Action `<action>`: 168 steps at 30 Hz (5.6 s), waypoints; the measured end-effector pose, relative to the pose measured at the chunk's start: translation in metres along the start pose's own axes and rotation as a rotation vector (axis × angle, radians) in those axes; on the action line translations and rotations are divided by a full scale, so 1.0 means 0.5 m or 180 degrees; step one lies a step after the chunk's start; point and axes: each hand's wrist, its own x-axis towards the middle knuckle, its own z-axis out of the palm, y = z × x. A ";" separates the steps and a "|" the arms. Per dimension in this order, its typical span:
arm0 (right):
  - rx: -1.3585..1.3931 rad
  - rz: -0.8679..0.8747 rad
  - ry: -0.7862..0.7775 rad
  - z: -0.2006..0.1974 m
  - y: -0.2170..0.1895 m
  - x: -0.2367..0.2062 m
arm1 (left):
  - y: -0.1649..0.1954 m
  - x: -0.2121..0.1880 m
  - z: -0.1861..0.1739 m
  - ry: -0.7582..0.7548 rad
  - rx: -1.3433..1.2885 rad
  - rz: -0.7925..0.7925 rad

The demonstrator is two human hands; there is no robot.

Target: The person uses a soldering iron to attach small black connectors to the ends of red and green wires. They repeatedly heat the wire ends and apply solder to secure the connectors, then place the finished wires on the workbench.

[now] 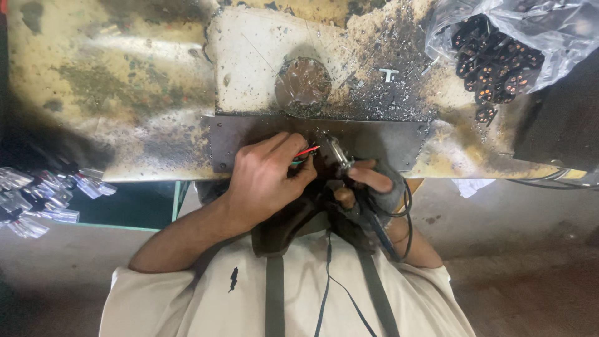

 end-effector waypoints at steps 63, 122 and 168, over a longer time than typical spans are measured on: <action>-0.0215 0.1144 -0.0227 0.057 -0.054 0.105 | 0.031 -0.001 -0.024 0.0204 0.0294 -0.0233; 0.1608 0.1065 -0.0291 0.044 -0.051 0.148 | 0.036 0.022 -0.053 -0.0455 0.0642 -0.0363; -0.0456 -0.0885 -0.0436 -0.006 -0.096 0.127 | 0.017 0.004 -0.032 0.0020 0.0545 -0.0230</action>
